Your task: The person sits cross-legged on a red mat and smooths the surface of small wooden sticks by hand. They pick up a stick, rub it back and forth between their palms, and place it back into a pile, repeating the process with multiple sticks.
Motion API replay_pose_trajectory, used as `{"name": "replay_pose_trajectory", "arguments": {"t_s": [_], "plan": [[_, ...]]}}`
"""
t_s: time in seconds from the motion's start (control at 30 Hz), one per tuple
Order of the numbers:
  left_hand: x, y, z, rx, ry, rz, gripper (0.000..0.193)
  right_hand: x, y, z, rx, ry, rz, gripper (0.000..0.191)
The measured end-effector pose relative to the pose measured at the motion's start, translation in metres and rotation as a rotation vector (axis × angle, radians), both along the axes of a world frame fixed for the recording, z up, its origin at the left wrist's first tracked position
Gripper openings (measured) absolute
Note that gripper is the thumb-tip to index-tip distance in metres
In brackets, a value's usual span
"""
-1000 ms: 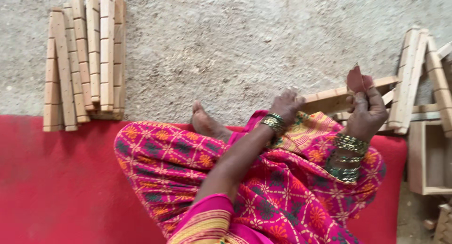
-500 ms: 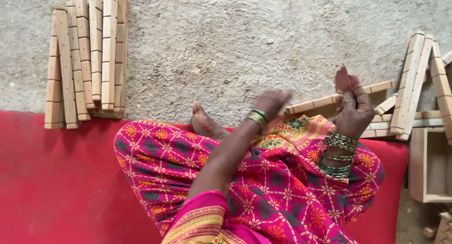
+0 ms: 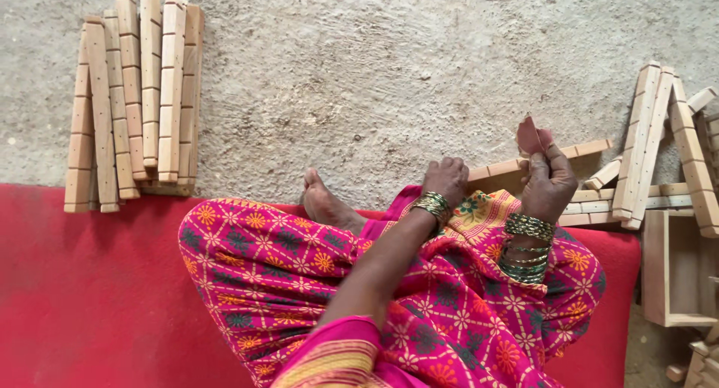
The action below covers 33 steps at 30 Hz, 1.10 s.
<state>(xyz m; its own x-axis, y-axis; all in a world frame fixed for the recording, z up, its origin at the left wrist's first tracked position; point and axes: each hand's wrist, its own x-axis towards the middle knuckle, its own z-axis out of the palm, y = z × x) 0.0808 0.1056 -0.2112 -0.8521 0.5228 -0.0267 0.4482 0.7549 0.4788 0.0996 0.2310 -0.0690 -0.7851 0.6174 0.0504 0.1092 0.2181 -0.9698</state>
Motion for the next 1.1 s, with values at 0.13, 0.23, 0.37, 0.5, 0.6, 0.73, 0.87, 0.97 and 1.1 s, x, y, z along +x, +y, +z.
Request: {"name": "replay_pose_trajectory", "arguments": {"t_s": [0.13,0.23,0.37,0.5,0.6,0.73,0.87,0.97,1.1], "plan": [[-0.033,-0.057,-0.018,0.116,-0.462,0.231,0.025,-0.006,-0.006,-0.003,0.013,-0.057,0.016,0.034],[-0.068,-0.154,-0.011,0.363,-0.13,0.372,0.031,-0.011,-0.013,-0.005,-0.025,-0.021,0.063,0.034],[-0.082,-0.28,0.021,0.42,-0.463,0.482,0.036,-0.021,-0.026,-0.02,0.057,-0.099,0.117,0.037],[-0.05,-0.331,0.035,0.805,-0.552,0.639,0.03,-0.038,-0.038,-0.046,0.13,-0.108,0.215,0.038],[-0.04,-0.333,0.023,1.009,-0.661,0.722,0.03,-0.058,-0.044,-0.06,0.417,-0.223,0.208,0.03],[-0.051,-0.332,0.001,1.3,-0.797,0.698,0.034,-0.099,-0.046,-0.065,0.538,-0.275,0.16,0.031],[-0.059,-0.332,-0.01,1.489,-0.926,0.735,0.031,-0.133,-0.053,-0.067,1.027,-0.431,0.173,0.015],[-0.063,-0.331,-0.013,1.568,-0.98,0.772,0.028,-0.134,-0.082,-0.068,1.154,-0.757,0.19,0.013],[-0.069,-0.325,-0.02,1.623,-0.931,0.723,0.027,-0.106,-0.171,-0.062,1.254,-0.329,0.338,0.014]]}}
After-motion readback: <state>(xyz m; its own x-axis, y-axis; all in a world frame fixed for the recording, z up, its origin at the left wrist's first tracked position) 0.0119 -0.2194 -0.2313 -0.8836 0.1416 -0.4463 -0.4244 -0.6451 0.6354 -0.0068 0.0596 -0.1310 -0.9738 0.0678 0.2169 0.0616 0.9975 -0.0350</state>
